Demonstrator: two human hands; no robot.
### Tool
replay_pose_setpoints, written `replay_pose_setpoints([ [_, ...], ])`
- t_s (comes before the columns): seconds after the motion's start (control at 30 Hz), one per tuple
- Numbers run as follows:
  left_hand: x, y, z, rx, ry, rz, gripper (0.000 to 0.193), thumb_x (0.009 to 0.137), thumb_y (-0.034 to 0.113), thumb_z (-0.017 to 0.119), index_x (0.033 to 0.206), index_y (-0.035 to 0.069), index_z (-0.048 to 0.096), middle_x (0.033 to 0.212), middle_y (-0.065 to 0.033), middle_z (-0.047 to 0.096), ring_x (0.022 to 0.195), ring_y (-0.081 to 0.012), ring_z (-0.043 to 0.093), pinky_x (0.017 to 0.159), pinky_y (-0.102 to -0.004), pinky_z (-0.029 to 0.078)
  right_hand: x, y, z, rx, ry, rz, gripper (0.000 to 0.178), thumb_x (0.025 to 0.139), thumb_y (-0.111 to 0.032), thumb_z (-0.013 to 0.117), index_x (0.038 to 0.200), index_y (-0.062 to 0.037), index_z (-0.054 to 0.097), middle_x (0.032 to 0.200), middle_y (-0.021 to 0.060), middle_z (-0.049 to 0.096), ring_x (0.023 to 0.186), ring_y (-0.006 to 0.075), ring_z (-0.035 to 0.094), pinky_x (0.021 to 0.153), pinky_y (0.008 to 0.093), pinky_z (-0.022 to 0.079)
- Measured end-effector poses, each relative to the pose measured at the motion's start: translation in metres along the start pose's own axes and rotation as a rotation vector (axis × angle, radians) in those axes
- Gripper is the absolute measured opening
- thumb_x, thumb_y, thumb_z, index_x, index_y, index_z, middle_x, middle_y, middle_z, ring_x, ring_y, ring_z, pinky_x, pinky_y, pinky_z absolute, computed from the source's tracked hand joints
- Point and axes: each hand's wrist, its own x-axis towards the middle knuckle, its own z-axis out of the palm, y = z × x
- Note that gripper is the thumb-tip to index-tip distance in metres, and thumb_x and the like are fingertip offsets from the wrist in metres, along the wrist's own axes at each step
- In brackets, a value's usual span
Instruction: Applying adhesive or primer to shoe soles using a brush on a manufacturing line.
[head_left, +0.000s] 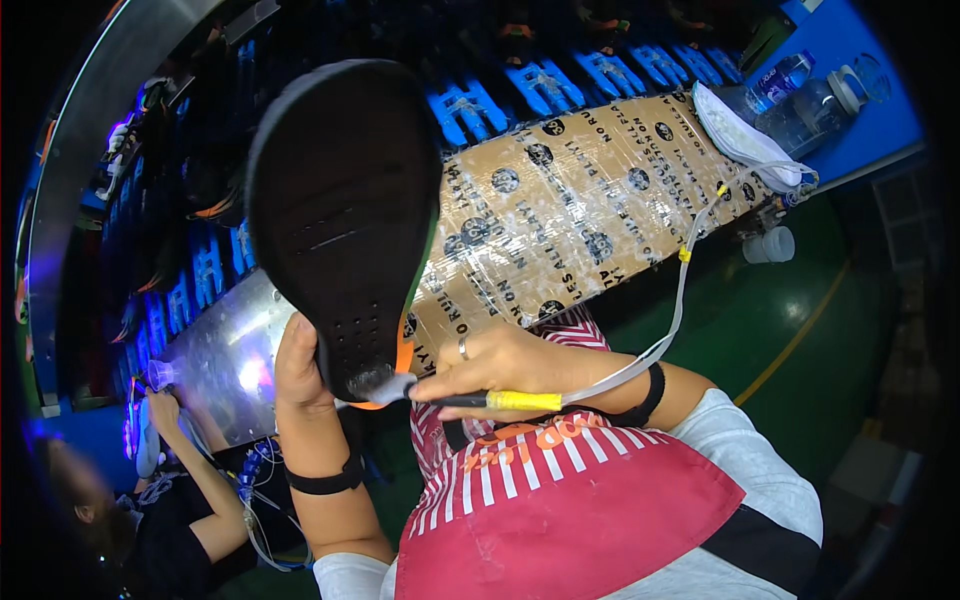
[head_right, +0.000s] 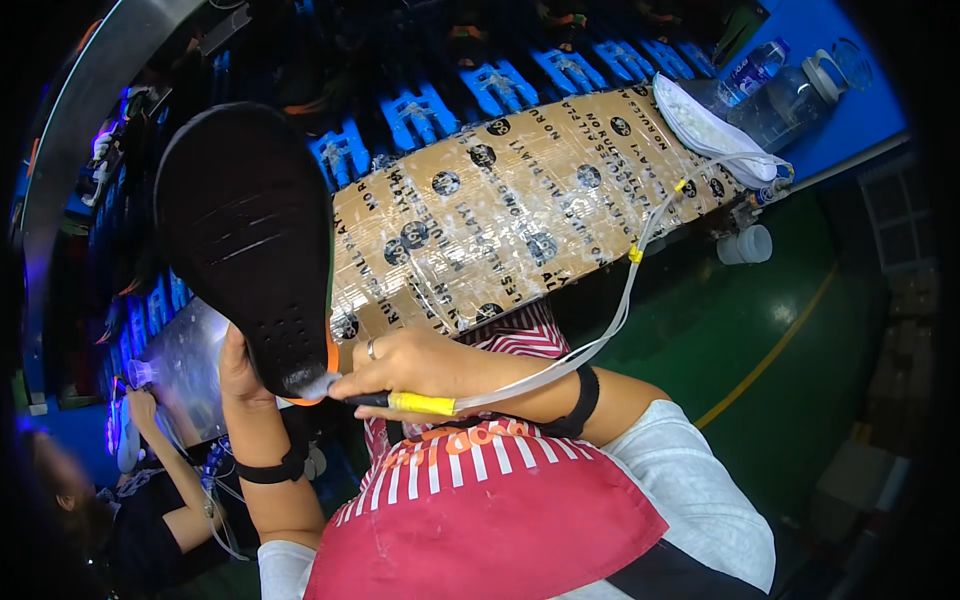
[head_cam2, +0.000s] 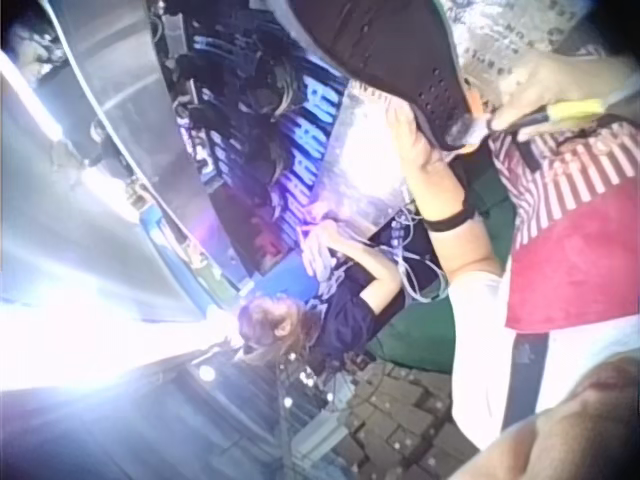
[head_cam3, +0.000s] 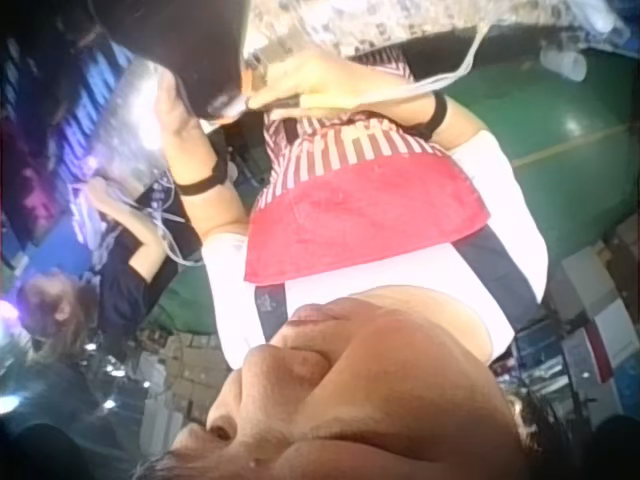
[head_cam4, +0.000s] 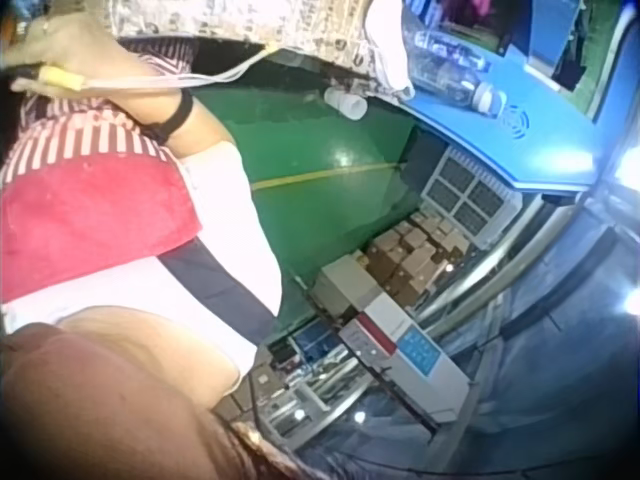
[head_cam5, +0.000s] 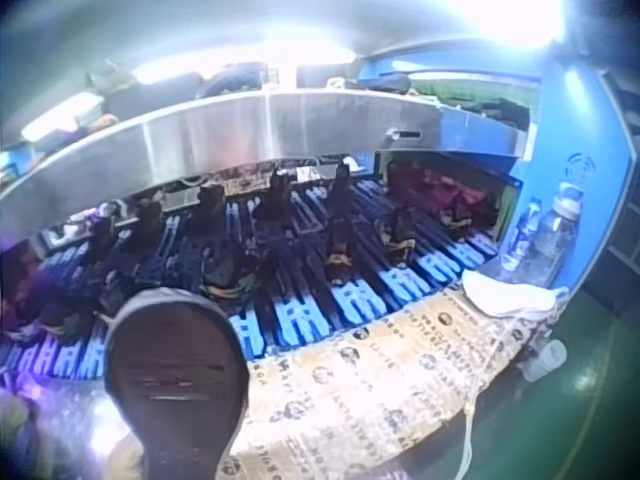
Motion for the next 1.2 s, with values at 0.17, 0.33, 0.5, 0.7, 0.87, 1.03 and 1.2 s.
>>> replay_pose_setpoints([
  [0.17,0.005,0.012,0.013,0.126,0.011,-0.067,0.051,0.086,0.035,0.052,0.113,-0.009,0.051,0.106,-0.0167,0.060,0.093,-0.0218,0.060,0.082,-0.0313,0.047,-0.003,-0.008,-0.012,0.124,-0.049,0.012,0.031,0.073,-0.007,0.070,0.103,-0.0076,0.064,0.072,0.0081,0.058,0.060,0.0199,0.058,0.053,0.0276,0.045],
  [0.33,0.009,0.015,0.027,0.148,0.094,-0.157,0.047,0.087,0.032,0.050,0.111,-0.008,0.052,0.103,-0.0156,0.060,0.088,-0.0197,0.061,0.078,-0.0292,0.048,-0.003,-0.001,-0.003,-0.055,0.092,-0.033,0.032,0.072,-0.007,0.070,0.103,-0.0062,0.064,0.072,0.0080,0.058,0.059,0.0201,0.057,0.053,0.0284,0.045],
  [0.5,0.011,0.028,0.029,0.257,0.056,-0.224,0.042,0.088,0.029,0.048,0.108,-0.008,0.054,0.099,-0.0147,0.062,0.083,-0.0182,0.062,0.075,-0.0272,0.049,-0.006,-0.005,-0.013,0.095,-0.049,0.010,0.032,0.072,-0.007,0.070,0.103,-0.0060,0.064,0.074,0.0085,0.060,0.062,0.0204,0.059,0.054,0.0280,0.045],
  [0.7,0.018,0.031,0.045,0.357,0.013,-0.368,0.040,0.091,0.028,0.046,0.111,-0.005,0.055,0.096,-0.0119,0.063,0.082,-0.0147,0.061,0.074,-0.0245,0.048,-0.005,0.004,-0.003,-0.033,0.074,-0.016,0.033,0.071,-0.005,0.070,0.103,-0.0076,0.063,0.076,0.0081,0.059,0.063,0.0201,0.058,0.055,0.0287,0.045],
  [0.87,0.021,0.036,0.038,0.447,-0.017,-0.438,0.040,0.093,0.029,0.044,0.112,-0.004,0.055,0.096,-0.0104,0.063,0.082,-0.0128,0.060,0.074,-0.0236,0.048,-0.008,0.001,-0.013,-0.043,-0.060,-0.098,0.030,0.071,-0.008,0.070,0.101,-0.0097,0.064,0.070,0.0061,0.056,0.056,0.0208,0.056,0.049,0.0302,0.044],
  [1.03,0.023,0.035,0.045,0.458,-0.022,-0.485,0.040,0.093,0.030,0.044,0.113,-0.004,0.055,0.095,-0.0095,0.063,0.081,-0.0124,0.059,0.073,-0.0233,0.047,-0.008,0.009,-0.004,-0.107,0.104,-0.075,0.033,0.070,-0.009,0.071,0.103,-0.0120,0.064,0.070,0.0050,0.057,0.057,0.0213,0.057,0.049,0.0297,0.045],
  [1.2,0.022,0.033,0.043,0.578,-0.028,-0.525,0.040,0.093,0.031,0.044,0.112,-0.002,0.056,0.092,-0.0094,0.063,0.078,-0.0122,0.059,0.071,-0.0239,0.048,-0.011,0.009,-0.007,-0.148,-0.043,-0.145,0.034,0.070,-0.009,0.071,0.103,-0.0113,0.064,0.070,0.0051,0.057,0.059,0.0215,0.057,0.052,0.0301,0.046],
])
